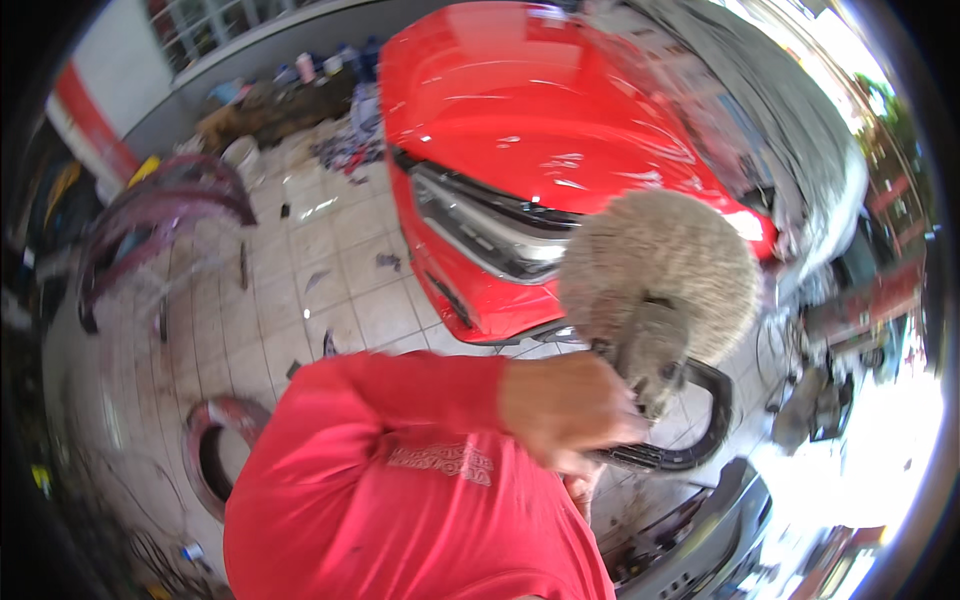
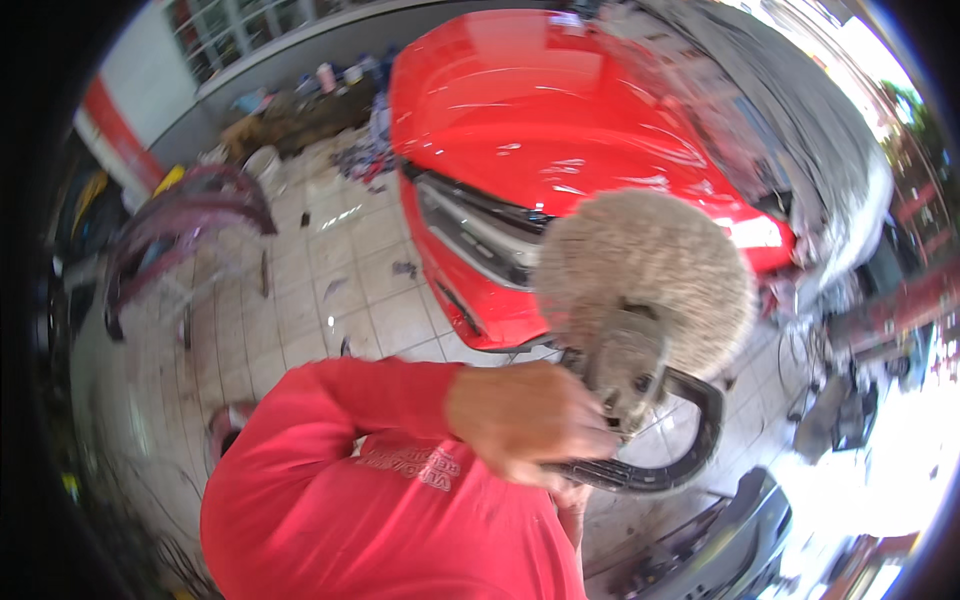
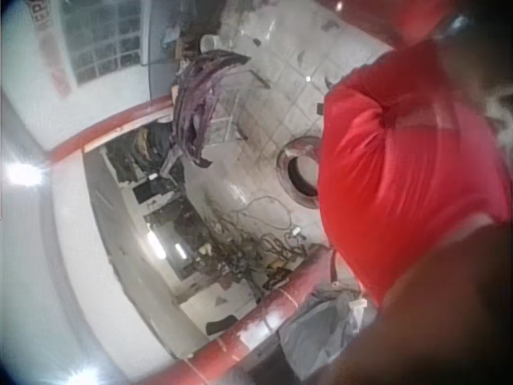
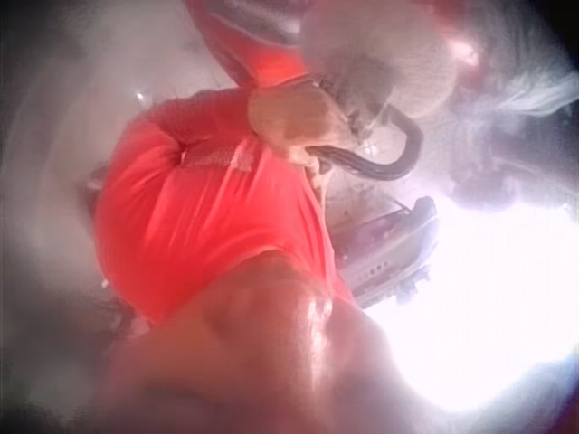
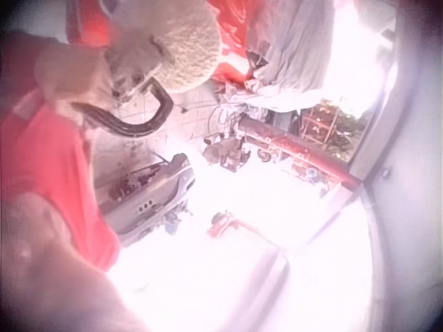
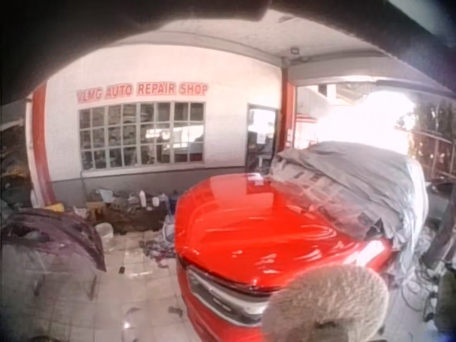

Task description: The person uses a rotary polisher with a buffing pad to polish the hood of a red car. They move the tool across the surface, pause to wipe and inspect the paint, and briefly open the hood to check underneath before resuming polishing.

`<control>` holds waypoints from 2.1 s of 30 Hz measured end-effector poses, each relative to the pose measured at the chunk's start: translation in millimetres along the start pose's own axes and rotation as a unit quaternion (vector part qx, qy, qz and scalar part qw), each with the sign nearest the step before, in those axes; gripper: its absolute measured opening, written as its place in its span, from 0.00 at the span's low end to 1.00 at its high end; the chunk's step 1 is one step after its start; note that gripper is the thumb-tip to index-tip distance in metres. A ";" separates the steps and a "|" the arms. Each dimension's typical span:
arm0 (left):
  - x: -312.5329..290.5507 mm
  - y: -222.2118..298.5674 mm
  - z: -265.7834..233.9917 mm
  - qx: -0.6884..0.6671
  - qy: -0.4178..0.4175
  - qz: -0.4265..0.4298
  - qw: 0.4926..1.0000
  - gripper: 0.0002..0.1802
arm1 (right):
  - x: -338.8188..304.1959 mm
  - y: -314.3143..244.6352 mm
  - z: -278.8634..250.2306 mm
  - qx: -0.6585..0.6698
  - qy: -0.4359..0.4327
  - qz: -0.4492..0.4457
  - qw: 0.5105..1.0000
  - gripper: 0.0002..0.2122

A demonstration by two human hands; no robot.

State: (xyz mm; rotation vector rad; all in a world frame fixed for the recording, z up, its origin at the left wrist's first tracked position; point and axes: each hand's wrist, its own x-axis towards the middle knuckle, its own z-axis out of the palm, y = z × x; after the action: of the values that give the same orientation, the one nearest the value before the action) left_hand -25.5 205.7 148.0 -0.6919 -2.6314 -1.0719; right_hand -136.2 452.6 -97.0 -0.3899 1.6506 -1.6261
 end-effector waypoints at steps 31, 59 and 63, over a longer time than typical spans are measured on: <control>70.7 -222.7 -9.5 0.140 0.184 -0.267 0.936 0.19 | 224.7 21.2 25.9 -0.204 -0.069 0.006 0.976 0.17; 393.1 -399.6 11.8 0.240 0.105 -0.201 0.944 0.23 | 371.3 -114.9 -181.6 -0.058 -0.020 0.100 0.993 0.09; 379.6 -388.6 7.9 0.230 0.113 -0.215 0.942 0.23 | 365.8 -112.3 -180.6 -0.073 -0.018 0.101 0.992 0.09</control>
State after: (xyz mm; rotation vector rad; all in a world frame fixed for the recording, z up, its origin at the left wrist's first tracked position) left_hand -548.6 98.6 47.6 0.1034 -2.7277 -0.5311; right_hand -534.7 312.5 -122.5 -0.3124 1.7268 -1.3480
